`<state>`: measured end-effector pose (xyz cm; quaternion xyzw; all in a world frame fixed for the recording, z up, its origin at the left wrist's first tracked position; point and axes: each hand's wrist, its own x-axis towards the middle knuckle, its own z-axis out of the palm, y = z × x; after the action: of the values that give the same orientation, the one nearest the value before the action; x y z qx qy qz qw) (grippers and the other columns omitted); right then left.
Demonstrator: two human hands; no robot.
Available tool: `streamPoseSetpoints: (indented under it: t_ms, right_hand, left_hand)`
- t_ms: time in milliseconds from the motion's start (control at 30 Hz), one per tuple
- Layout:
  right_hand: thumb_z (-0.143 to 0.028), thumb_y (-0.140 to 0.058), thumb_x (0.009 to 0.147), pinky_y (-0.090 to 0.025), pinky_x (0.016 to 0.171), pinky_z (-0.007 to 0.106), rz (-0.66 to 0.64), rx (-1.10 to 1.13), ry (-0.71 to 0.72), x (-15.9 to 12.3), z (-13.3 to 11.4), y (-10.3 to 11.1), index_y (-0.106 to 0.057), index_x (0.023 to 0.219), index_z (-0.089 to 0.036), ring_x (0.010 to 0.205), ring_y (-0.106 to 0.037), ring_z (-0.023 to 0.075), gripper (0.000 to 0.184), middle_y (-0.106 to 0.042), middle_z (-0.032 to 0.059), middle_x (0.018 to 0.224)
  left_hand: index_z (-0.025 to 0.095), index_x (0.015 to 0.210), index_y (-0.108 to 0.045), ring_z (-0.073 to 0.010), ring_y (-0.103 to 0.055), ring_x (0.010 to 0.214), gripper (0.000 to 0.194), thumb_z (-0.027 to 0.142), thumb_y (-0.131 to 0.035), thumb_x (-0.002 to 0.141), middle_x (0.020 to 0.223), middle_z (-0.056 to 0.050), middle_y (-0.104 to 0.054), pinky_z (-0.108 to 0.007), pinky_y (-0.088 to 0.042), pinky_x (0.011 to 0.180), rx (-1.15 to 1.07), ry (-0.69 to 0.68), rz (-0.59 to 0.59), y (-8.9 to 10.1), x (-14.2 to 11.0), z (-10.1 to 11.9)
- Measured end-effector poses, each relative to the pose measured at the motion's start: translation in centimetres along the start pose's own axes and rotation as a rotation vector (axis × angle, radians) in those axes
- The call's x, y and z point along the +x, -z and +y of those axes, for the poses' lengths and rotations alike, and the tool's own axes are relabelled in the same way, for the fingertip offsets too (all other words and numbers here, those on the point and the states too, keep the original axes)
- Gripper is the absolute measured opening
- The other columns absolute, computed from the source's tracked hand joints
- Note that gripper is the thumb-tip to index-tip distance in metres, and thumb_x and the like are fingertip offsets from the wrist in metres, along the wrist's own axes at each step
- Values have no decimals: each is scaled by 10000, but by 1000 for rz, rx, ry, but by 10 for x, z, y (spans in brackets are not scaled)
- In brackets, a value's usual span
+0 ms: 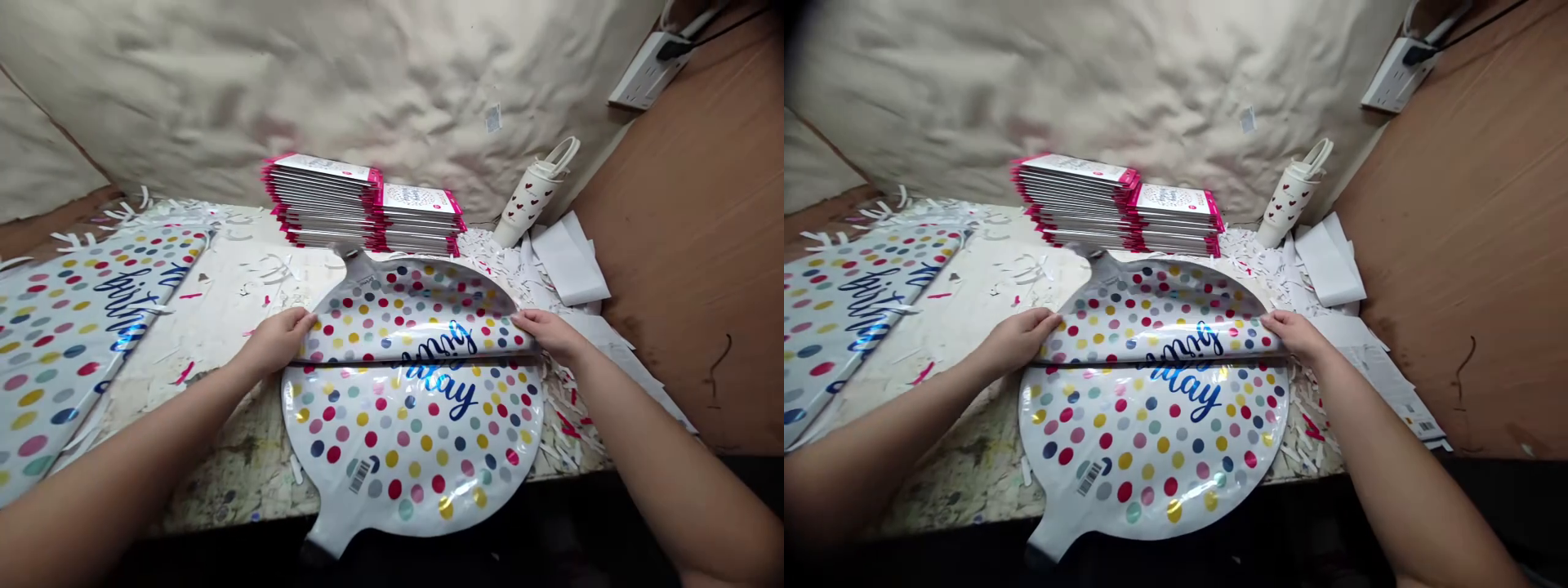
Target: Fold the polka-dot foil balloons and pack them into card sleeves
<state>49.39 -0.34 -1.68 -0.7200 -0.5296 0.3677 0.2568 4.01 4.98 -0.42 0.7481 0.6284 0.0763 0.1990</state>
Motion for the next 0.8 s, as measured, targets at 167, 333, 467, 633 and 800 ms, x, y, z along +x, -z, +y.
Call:
streamPoseSetpoints:
  t_ms: [167, 333, 467, 633, 800]
  right_hand:
    - [-511, -538, 716, -385, 502, 234, 108, -176, -36, 26, -5, -14, -575, 715, -189, 554, -519, 137, 324, -585, -6, 597]
    - [-539, -657, 613, -420, 645, 323, 231, -402, -147, 28, -14, -6, -619, 790, -178, 758, -580, 246, 404, -641, 81, 774]
    - [-540, -431, 813, -355, 853, 527, 453, -570, -41, 6, -56, -38, -472, 1194, -65, 1079, -484, 384, 610, -545, 259, 1132]
    - [-624, -398, 805, -256, 1069, 318, 46, -613, 568, -53, -109, -155, -357, 1360, -228, 1308, -308, 205, 683, -342, 21, 1437]
    - [-586, -339, 850, -197, 1090, 422, -49, -682, 446, -65, -60, -131, -286, 1401, -161, 1332, -264, 244, 698, -276, 71, 1462]
  left_hand:
    - [123, 1131, -543, -331, -583, 907, 499, 468, -284, 880, 928, -161, -642, -411, -427, 758, 171, 41, 186, -7, 3, 12]
    - [92, 1340, -387, -311, -355, 1261, 568, 438, -274, 904, 1367, -174, -414, -442, -266, 1029, 363, -405, 166, -40, -46, 23]
    - [158, 1404, -280, -395, -164, 1334, 731, 616, -317, 835, 1468, -158, -228, -557, -202, 1027, 401, -357, 22, -63, -65, 22]
    - [304, 1408, -217, -429, -99, 1337, 691, 654, -304, 818, 1491, -131, -161, -643, -185, 968, 429, -315, 28, -66, -64, 22]
    - [310, 1411, -197, -426, -118, 1335, 690, 646, -309, 818, 1491, -139, -159, -632, -199, 971, 434, -281, -3, -59, -63, 23]
